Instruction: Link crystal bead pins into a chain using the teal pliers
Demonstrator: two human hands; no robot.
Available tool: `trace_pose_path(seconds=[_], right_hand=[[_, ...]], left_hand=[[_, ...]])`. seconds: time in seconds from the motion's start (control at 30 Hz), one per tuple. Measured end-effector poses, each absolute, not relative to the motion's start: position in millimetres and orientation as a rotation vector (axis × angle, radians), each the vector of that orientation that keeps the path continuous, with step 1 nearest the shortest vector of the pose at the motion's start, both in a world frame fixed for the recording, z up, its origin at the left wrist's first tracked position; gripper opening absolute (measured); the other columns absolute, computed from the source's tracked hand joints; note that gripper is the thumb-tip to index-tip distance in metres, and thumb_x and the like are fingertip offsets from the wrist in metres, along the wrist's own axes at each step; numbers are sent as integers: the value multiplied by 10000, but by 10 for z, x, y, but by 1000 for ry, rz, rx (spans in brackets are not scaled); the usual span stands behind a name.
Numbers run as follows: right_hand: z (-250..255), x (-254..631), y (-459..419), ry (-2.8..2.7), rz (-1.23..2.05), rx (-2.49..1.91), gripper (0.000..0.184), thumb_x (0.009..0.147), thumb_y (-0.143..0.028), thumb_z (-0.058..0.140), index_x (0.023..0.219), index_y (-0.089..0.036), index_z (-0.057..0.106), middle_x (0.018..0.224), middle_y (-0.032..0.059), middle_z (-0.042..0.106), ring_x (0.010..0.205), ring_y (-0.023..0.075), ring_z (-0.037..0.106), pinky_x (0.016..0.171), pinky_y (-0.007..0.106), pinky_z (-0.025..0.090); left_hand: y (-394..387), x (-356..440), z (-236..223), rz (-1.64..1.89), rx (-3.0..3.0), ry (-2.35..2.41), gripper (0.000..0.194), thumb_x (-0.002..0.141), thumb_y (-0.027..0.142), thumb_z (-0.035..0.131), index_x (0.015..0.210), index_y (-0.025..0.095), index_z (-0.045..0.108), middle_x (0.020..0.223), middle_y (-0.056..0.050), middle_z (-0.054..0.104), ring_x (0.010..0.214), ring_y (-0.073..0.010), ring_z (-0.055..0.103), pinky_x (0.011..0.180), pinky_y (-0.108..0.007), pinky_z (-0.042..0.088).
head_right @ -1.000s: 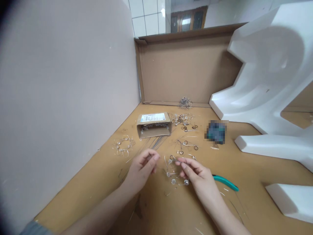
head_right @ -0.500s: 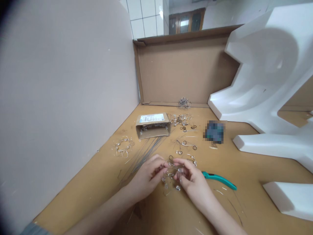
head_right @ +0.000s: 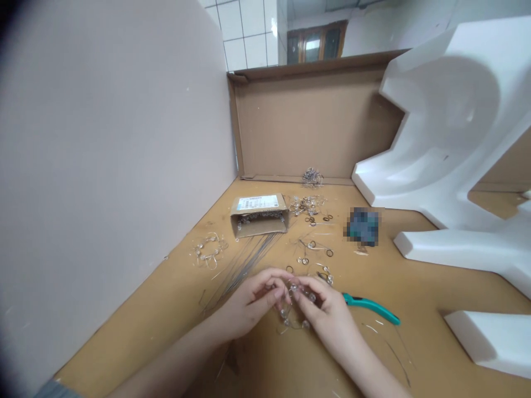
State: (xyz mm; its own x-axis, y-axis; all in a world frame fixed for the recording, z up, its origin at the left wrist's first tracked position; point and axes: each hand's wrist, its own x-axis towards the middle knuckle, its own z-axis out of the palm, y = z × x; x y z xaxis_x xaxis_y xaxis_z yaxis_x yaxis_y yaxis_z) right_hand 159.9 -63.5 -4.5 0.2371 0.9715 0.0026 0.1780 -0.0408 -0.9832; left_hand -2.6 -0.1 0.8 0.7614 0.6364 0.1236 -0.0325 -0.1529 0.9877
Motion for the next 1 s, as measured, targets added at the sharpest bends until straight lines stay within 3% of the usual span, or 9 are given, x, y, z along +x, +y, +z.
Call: trace_pose_path(seconds=[0.1, 0.2, 0.27, 0.43, 0.6, 0.77, 0.9, 1.0], right_hand=[[-54, 1626, -621, -1059, 1017, -1446, 297, 699, -479, 632, 841, -219, 658, 486, -59, 499, 463, 106, 433, 483, 238, 349], [1, 1642, -632, -998, 1067, -1390, 313, 726, -481, 618, 892, -215, 628, 432, -82, 449, 451, 94, 381, 493, 226, 306], [42, 1634, -645, -962, 1118, -1372, 329, 743, -489, 601, 917, -210, 616, 417, -81, 449, 446, 95, 366, 483, 223, 286], [56, 1619, -653, -810, 1272, -1254, 325, 733, -489, 618, 899, -210, 609, 452, -74, 463, 469, 98, 409, 510, 224, 318], [15, 1634, -648, -747, 1323, -1267, 322, 686, -450, 683, 886, -206, 614, 617, -46, 586, 493, 72, 430, 532, 212, 321], [21, 1603, -665, -741, 1351, -1275, 321, 705, -461, 663, 899, -211, 606, 515, -52, 556, 491, 87, 432, 529, 218, 315], [38, 1622, -670, -806, 1284, -1345, 353, 726, -480, 633, 947, -206, 611, 432, -49, 544, 481, 113, 454, 540, 244, 331], [52, 1702, -662, -838, 1215, -1396, 386, 722, -474, 642, 1002, -209, 617, 502, -31, 607, 543, 123, 508, 590, 251, 363]], left_hand=[[0, -15, 19, 690, 1546, 495, 255, 849, 297, 496, 1067, 167, 519, 901, -55, 567, 795, -139, 568, 754, -285, 443], [3, 13, -7, 688, 1476, 530, 276, 774, 278, 607, 1012, 174, 511, 951, -65, 576, 886, -162, 576, 803, -299, 426], [2, 33, -23, 662, 1401, 554, 274, 744, 275, 643, 950, 177, 492, 884, -48, 603, 843, -153, 586, 782, -292, 423], [8, 41, 4, 669, 1275, 594, 278, 707, 346, 678, 805, 159, 497, 758, -17, 603, 707, -133, 593, 714, -282, 440], [27, 18, -24, 584, 1304, 462, 290, 726, 335, 667, 947, 160, 596, 812, -27, 589, 718, -117, 550, 689, -261, 429], [24, 22, -107, 605, 1483, 406, 212, 738, 280, 655, 931, 193, 644, 958, -37, 492, 832, -136, 525, 734, -264, 418], [-10, 18, -64, 565, 1687, 529, 115, 748, 270, 637, 791, 165, 656, 906, -30, 466, 837, -145, 511, 728, -258, 420], [-19, 16, -39, 585, 1776, 556, 112, 779, 261, 594, 751, 159, 630, 906, -32, 484, 843, -145, 518, 746, -259, 423]])
